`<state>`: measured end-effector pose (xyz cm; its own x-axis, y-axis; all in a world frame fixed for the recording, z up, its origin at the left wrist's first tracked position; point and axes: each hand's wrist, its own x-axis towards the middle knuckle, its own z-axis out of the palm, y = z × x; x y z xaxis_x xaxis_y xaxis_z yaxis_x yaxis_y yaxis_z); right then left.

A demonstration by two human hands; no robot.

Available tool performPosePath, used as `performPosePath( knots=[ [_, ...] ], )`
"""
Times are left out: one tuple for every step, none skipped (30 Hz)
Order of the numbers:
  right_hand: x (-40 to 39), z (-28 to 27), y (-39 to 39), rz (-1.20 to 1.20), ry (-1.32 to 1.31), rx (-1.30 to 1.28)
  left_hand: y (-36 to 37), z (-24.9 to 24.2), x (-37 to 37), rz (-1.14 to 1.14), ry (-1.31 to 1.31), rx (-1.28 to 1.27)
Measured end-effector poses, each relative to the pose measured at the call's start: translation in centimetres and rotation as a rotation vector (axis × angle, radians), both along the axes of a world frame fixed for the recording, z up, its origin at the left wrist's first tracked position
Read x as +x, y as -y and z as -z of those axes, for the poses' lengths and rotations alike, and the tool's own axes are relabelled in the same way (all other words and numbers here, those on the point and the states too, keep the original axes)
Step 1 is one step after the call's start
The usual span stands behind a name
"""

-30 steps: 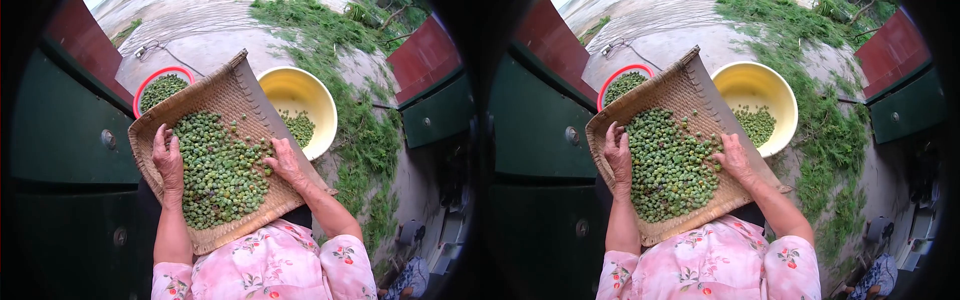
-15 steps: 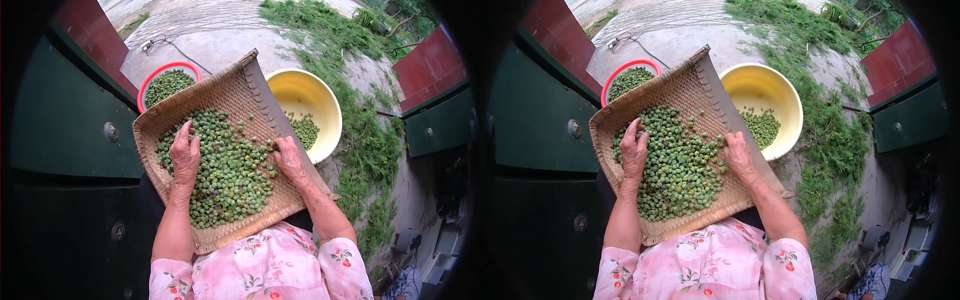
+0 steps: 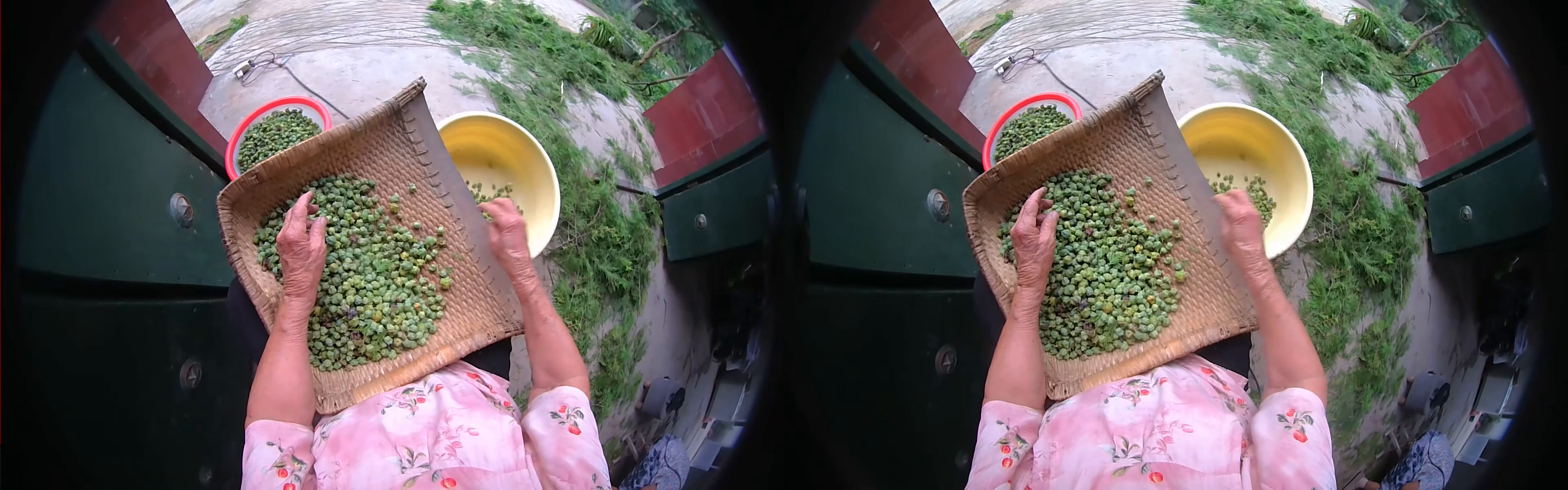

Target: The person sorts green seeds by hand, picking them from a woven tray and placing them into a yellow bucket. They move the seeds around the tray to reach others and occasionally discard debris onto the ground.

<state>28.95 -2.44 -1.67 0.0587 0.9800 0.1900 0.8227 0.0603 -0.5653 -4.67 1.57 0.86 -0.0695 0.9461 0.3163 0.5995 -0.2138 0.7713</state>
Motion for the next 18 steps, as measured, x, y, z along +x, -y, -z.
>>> performPosePath(
  knots=[
    [-1.4, 0.0, 0.1, -0.087, -0.048, -0.028, 0.0, 0.0, 0.0, 0.000, 0.004, -0.002],
    [-3.0, 0.1, 0.3, -0.172, -0.096, -0.057, 0.0, 0.1, 0.0, 0.001, 0.008, -0.004],
    [-4.0, 0.4, 0.5, -0.206, -0.048, -0.035, 0.0, 0.1, -0.1, 0.003, 0.011, -0.005],
    [-4.9, 0.7, 0.6, -0.238, 0.001, -0.012, 0.0, 0.2, -0.2, 0.009, 0.001, 0.000],
    [-5.4, 0.9, 0.6, -0.269, 0.052, 0.012, -0.1, 0.3, -0.3, 0.015, -0.007, 0.005],
    [-5.5, 0.9, 0.6, -0.266, 0.049, -0.022, -0.1, 0.4, -0.3, 0.021, -0.014, 0.009],
    [-5.7, 0.8, 0.6, -0.265, 0.046, -0.055, -0.1, 0.5, -0.3, 0.021, -0.015, 0.015],
    [-5.8, 0.8, 0.6, -0.264, 0.044, -0.089, -0.2, 0.5, -0.3, 0.022, -0.011, 0.014],
    [-5.8, 0.7, 0.6, -0.238, 0.035, -0.117, -0.2, 0.5, -0.3, 0.021, -0.006, 0.013],
    [-5.9, 0.6, 0.7, -0.211, 0.026, -0.146, -0.2, 0.5, -0.3, 0.020, -0.001, 0.011],
    [-5.9, 0.6, 0.8, -0.183, 0.017, -0.175, -0.2, 0.5, -0.4, 0.019, -0.007, 0.011],
    [-5.9, 0.7, 0.9, -0.179, 0.026, -0.161, -0.2, 0.5, -0.4, 0.019, -0.014, 0.012],
    [-5.8, 0.7, 1.0, -0.174, 0.035, -0.148, -0.2, 0.5, -0.4, 0.021, -0.021, 0.013],
    [-5.8, 0.8, 1.1, -0.168, 0.042, -0.133, -0.2, 0.6, -0.4, 0.023, -0.019, 0.013],
    [-5.5, 0.9, 1.1, -0.157, 0.016, -0.078, -0.2, 0.6, -0.4, 0.026, -0.017, 0.013],
    [-4.8, 0.9, 1.1, -0.147, -0.009, -0.022, -0.2, 0.6, -0.4, 0.029, -0.015, 0.014],
    [-4.0, 1.0, 1.1, -0.136, -0.035, 0.033, -0.2, 0.6, -0.4, 0.029, -0.011, 0.014],
    [-2.9, 1.1, 0.9, -0.034, -0.051, 0.022, -0.2, 0.6, -0.3, 0.027, -0.008, 0.013]
  ],
)
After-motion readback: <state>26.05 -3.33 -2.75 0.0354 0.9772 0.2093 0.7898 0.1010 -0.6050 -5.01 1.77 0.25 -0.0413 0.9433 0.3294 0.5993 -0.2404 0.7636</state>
